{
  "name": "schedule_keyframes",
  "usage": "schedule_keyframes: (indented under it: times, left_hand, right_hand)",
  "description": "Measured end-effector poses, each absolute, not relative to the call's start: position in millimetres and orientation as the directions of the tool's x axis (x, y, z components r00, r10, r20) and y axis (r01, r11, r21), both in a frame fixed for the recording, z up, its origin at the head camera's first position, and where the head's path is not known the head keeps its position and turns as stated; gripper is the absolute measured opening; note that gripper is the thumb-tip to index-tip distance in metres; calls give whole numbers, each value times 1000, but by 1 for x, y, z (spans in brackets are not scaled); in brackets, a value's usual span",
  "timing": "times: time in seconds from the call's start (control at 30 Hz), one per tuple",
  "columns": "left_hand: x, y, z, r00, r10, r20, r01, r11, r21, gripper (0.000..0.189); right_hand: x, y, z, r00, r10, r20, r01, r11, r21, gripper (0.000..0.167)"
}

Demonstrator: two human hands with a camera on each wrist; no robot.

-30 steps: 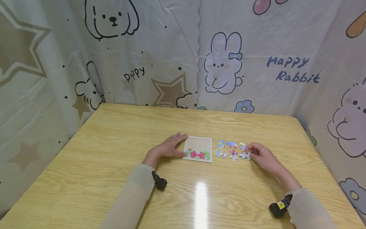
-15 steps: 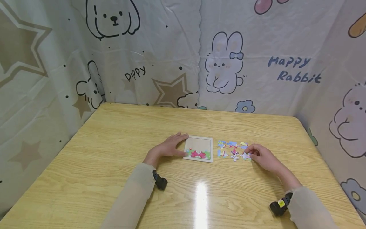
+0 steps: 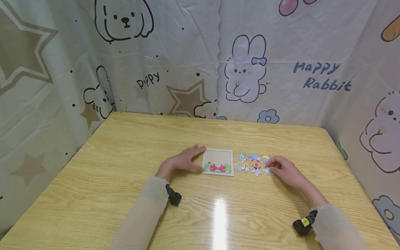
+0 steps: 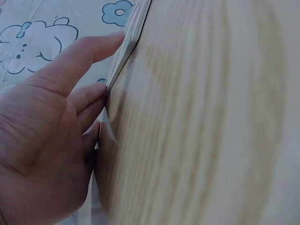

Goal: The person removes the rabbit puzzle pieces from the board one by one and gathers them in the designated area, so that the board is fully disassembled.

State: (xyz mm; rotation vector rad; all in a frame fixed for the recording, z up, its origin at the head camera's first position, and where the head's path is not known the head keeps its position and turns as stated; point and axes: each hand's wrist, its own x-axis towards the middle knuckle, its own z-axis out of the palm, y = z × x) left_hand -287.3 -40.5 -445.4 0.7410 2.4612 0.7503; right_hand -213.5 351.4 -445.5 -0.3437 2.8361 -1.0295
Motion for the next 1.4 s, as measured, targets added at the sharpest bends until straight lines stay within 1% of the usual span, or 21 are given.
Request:
schedule_keyframes:
  times: [0.27, 0.6, 1.0, 1.2, 1.3, 1.4]
  left_hand:
    - [-286, -42, -441, -737, 615, -280, 352, 703, 617, 92]
    - [-288, -42, -439, -733, 611, -299, 335, 706, 624, 91]
    - [-289, -42, -441, -732, 608, -306, 331, 711, 621, 91]
    - [-289, -43, -441, -738, 598, -312, 319, 717, 619, 90]
    - [-289, -43, -442, -737, 600, -312, 323, 717, 617, 90]
    - [-289, -43, -442, -733, 605, -310, 328, 714, 619, 91]
  right_hand:
    - [-215, 333, -439, -973, -230, -18, -161, 734, -660, 18]
    - [-230, 294, -440, -963, -270, -14, -184, 692, -698, 17]
    - [-242, 239, -444, -923, -384, -5, -253, 618, -744, 17]
    - [-246, 213, -442, -898, -440, -24, -274, 599, -753, 23]
    - [-246, 203, -441, -886, -462, -35, -286, 603, -745, 26]
    - [-247, 195, -441, -875, -484, -21, -325, 619, -715, 29]
